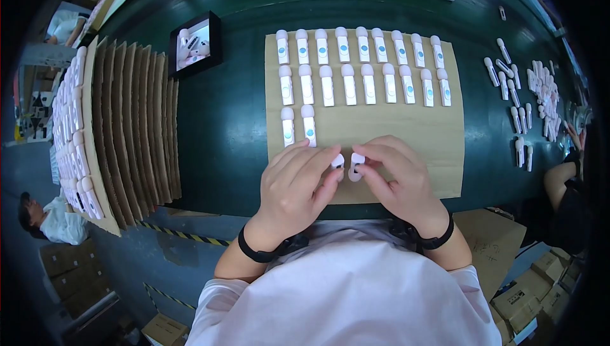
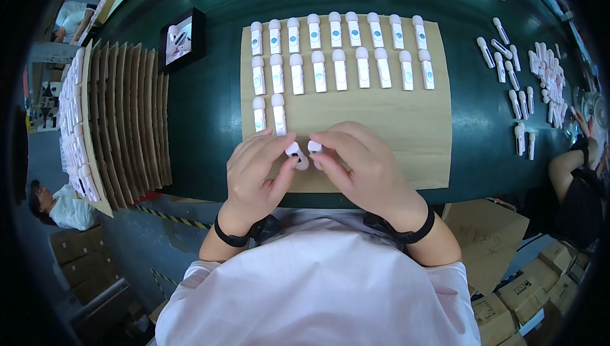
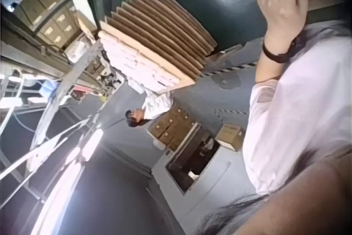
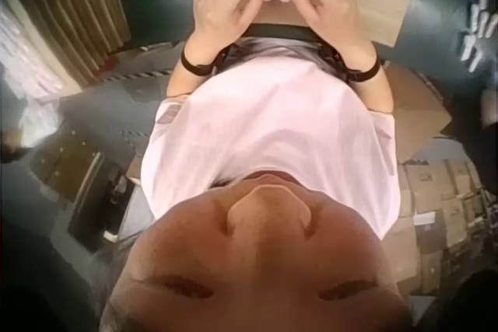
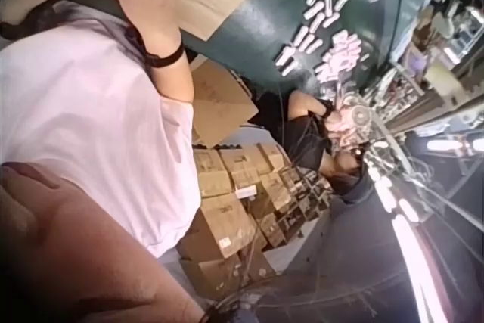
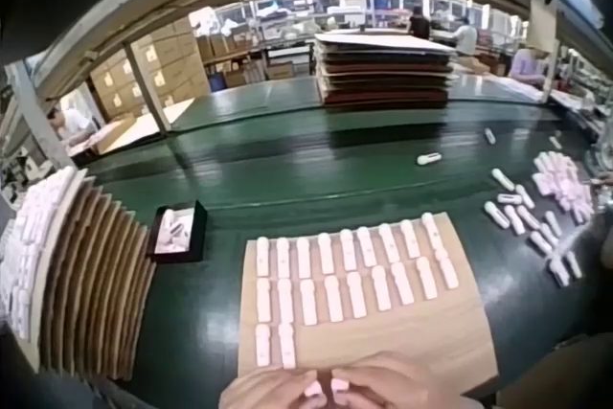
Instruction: The person picks up white electronic devices and their caps from a conveyor belt, fits the caps onto the devices, and aligns the assembled units in rows on a cardboard sheet.
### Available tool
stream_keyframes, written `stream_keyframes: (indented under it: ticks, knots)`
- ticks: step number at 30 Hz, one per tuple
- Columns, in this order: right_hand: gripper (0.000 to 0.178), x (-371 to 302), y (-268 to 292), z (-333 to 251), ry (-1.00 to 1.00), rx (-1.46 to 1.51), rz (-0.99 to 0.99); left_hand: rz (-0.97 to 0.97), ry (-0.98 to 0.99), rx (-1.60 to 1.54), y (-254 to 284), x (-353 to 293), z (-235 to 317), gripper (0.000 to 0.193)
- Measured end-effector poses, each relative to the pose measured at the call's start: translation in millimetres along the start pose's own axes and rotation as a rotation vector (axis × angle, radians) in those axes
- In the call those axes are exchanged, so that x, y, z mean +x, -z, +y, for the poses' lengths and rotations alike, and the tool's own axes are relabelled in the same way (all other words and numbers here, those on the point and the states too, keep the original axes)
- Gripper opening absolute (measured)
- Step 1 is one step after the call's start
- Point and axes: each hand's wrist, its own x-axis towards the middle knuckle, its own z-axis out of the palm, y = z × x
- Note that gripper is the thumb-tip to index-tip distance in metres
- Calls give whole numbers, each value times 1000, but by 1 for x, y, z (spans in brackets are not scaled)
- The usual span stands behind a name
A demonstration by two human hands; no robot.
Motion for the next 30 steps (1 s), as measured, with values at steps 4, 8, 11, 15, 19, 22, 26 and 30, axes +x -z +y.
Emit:
stream_keyframes:
  ticks: [4, 8, 11, 15, 19, 22, 26, 30]
  knots:
    - [29, 11, -1, 7, 20, -118, 37, 15, -24, 115, -5, 6, -5, 32]
    - [25, 15, -2, 6, 99, -272, 88, 30, -68, 165, -12, 10, -8, 28]
    - [24, 7, -3, 5, 111, -348, 52, -10, -100, 197, -18, 6, -9, 24]
    - [21, -6, -9, 9, 56, -415, -77, -137, -110, 245, -21, -4, -7, 19]
    - [20, -8, -12, 11, 40, -460, -108, -218, -70, 277, -22, -5, -6, 18]
    - [22, -3, -13, 13, 40, -448, -73, -230, -50, 307, -23, -1, -8, 19]
    - [23, 0, -16, 17, 29, -460, -40, -204, -61, 324, -28, -1, -13, 21]
    - [24, 3, -16, 18, 46, -469, -14, -162, -48, 335, -30, 0, -15, 22]
